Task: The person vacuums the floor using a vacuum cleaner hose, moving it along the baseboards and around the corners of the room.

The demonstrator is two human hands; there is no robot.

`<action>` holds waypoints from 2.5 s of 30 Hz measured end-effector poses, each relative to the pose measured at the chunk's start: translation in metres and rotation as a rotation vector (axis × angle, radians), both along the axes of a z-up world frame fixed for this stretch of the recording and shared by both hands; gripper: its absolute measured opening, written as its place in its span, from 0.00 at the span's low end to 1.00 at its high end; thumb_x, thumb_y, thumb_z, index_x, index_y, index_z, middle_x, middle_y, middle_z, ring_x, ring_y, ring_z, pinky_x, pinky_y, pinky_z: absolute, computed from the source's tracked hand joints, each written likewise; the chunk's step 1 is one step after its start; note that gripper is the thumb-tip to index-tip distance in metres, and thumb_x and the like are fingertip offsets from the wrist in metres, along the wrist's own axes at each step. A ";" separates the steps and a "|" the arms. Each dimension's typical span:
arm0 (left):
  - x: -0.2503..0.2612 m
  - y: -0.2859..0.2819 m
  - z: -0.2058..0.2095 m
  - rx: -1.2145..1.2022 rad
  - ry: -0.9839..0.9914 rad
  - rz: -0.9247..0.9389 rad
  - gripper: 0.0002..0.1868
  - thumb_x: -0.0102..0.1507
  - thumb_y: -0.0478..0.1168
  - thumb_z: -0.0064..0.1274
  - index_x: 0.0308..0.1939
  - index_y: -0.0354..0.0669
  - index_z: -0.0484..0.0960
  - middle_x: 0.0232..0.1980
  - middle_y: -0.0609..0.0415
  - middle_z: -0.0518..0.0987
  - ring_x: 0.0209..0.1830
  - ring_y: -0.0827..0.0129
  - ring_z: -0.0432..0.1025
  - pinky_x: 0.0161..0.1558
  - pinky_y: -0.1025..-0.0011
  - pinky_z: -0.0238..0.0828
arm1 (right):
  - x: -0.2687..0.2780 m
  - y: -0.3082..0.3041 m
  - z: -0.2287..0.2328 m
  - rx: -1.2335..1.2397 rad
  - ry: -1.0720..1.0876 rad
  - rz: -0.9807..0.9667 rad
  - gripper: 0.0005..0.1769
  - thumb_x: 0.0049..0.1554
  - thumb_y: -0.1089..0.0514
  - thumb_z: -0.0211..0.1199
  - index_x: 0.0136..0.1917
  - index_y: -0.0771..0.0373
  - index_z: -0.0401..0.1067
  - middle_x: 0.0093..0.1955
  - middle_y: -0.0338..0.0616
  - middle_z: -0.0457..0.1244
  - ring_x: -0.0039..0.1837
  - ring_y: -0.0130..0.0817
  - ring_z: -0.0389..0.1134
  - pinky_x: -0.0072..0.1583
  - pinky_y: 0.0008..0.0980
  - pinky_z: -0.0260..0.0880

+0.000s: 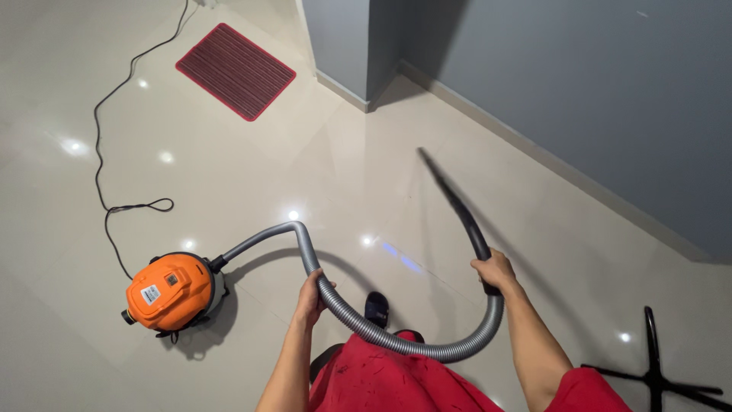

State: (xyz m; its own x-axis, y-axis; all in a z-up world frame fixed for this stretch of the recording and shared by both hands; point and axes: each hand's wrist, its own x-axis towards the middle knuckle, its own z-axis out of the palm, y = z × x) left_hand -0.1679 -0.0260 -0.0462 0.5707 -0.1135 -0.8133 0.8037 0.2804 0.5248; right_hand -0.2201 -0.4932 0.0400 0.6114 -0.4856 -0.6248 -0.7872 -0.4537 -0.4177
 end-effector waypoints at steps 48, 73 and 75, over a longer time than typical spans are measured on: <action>-0.256 -0.120 -0.013 0.101 0.059 -0.112 0.21 0.66 0.58 0.45 0.36 0.44 0.75 0.27 0.55 0.69 0.24 0.69 0.66 0.22 0.68 0.67 | -0.340 -0.107 -0.005 0.178 -0.140 -0.067 0.10 0.50 0.58 0.65 0.43 0.67 0.73 0.29 0.45 0.65 0.31 0.36 0.68 0.38 0.37 0.70; -0.239 -0.241 0.034 -0.409 -0.223 0.194 0.24 0.65 0.43 0.45 0.57 0.23 0.69 0.63 0.36 0.76 0.54 0.50 0.76 0.52 0.60 0.76 | -0.339 -0.187 -0.045 0.056 -0.250 -0.571 0.12 0.52 0.55 0.65 0.45 0.66 0.73 0.33 0.47 0.69 0.34 0.37 0.71 0.41 0.39 0.73; -0.246 -0.250 0.042 -0.264 -0.199 0.215 0.16 0.63 0.41 0.44 0.54 0.48 0.65 0.59 0.36 0.75 0.51 0.49 0.75 0.50 0.58 0.77 | -0.332 -0.202 -0.043 0.033 -0.222 -0.563 0.12 0.52 0.54 0.65 0.45 0.65 0.73 0.34 0.47 0.69 0.34 0.38 0.72 0.42 0.39 0.74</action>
